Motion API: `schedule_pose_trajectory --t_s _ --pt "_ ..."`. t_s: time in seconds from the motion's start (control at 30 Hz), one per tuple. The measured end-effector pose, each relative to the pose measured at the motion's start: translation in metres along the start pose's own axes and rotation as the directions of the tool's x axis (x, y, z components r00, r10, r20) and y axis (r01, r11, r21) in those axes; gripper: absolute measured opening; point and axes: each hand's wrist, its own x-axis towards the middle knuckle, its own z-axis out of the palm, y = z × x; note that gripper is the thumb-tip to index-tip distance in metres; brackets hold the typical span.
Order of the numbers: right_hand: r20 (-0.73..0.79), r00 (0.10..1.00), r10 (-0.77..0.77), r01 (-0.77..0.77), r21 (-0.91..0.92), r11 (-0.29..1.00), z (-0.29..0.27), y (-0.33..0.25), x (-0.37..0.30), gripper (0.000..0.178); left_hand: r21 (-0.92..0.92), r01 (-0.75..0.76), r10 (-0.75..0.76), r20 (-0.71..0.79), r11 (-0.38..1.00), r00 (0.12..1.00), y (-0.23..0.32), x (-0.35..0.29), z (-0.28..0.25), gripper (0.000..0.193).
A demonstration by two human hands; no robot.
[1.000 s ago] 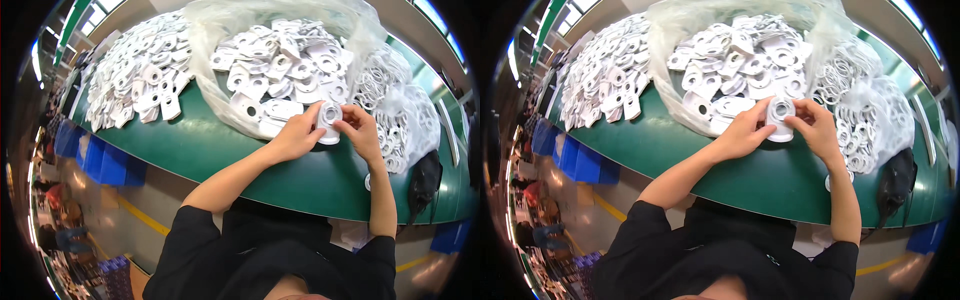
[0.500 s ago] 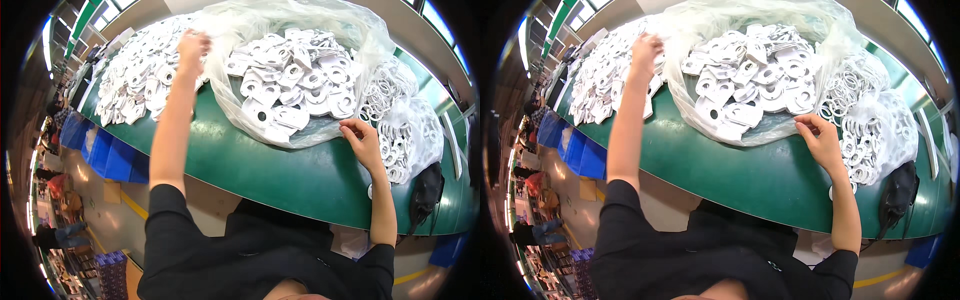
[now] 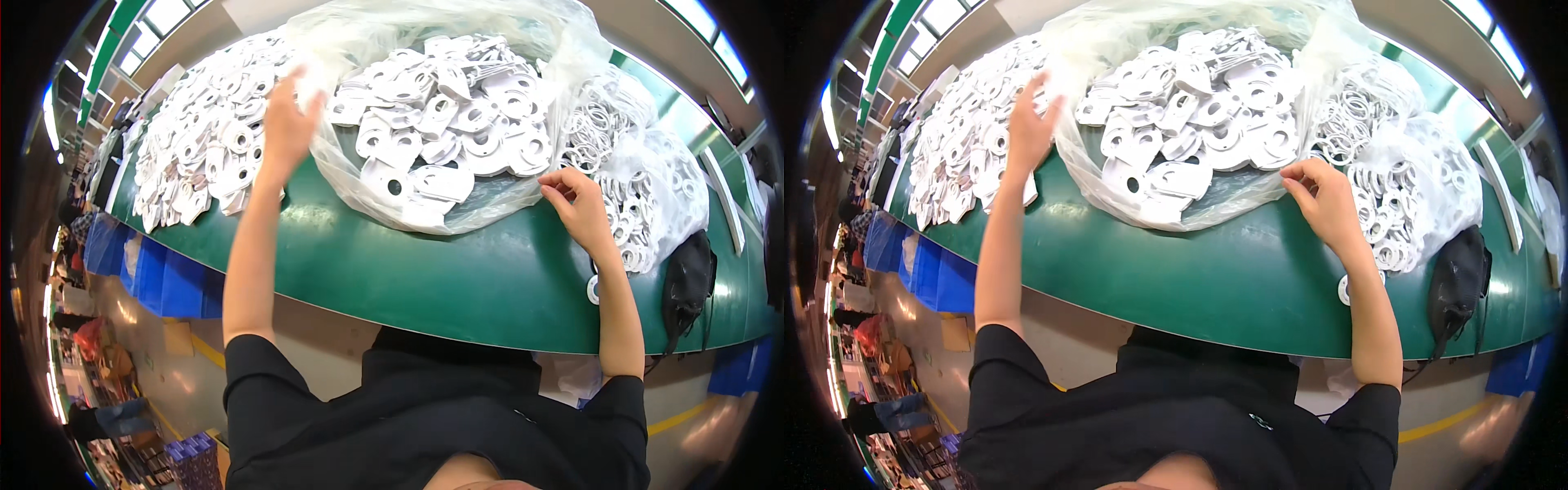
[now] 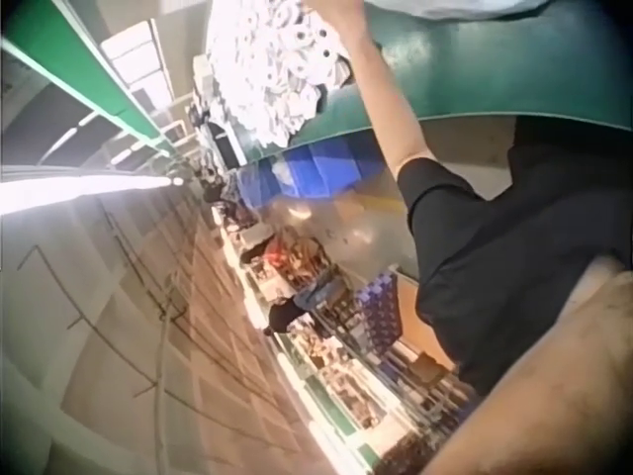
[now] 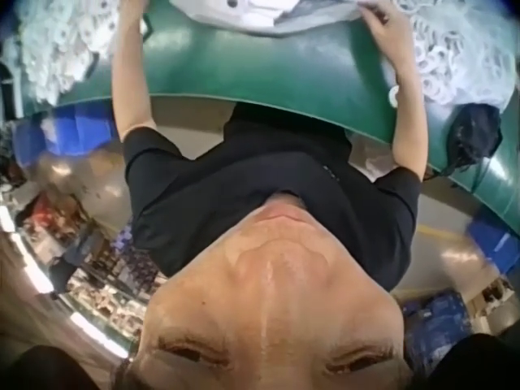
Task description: Assembling small plastic components with metal rings at a production workbench.
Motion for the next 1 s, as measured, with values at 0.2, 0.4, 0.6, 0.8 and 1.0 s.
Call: schedule_pose_trajectory --t_s 0.2,0.4,0.6,0.8,1.0 --pt "-0.07 0.997 0.007 -0.023 -0.223 0.974 -0.029 -0.004 0.002 0.015 -0.102 -0.362 0.34 0.637 0.927 0.692 0.079 -0.066 0.009 0.043" --pt "-0.117 0.986 0.119 -0.151 -0.328 0.932 -0.061 0.001 0.0 0.018 0.038 -0.244 0.163 0.645 0.969 0.747 0.104 -0.045 -0.001 0.014" --pt "0.229 0.95 0.211 -0.064 -0.522 0.851 -0.063 0.001 -0.013 0.035 -0.765 0.597 -0.007 0.614 0.241 0.789 0.154 -0.046 0.025 0.016" --pt "0.03 0.996 0.089 -0.079 -0.249 0.965 -0.052 0.001 0.002 0.023 -0.333 0.821 0.076 0.908 -0.463 0.412 0.195 -0.087 0.087 0.029" --pt "-0.271 0.956 -0.108 0.116 0.012 0.993 -0.016 -0.022 -0.001 0.016 -0.083 0.698 0.29 0.87 -0.712 0.399 0.191 -0.11 0.104 0.05"
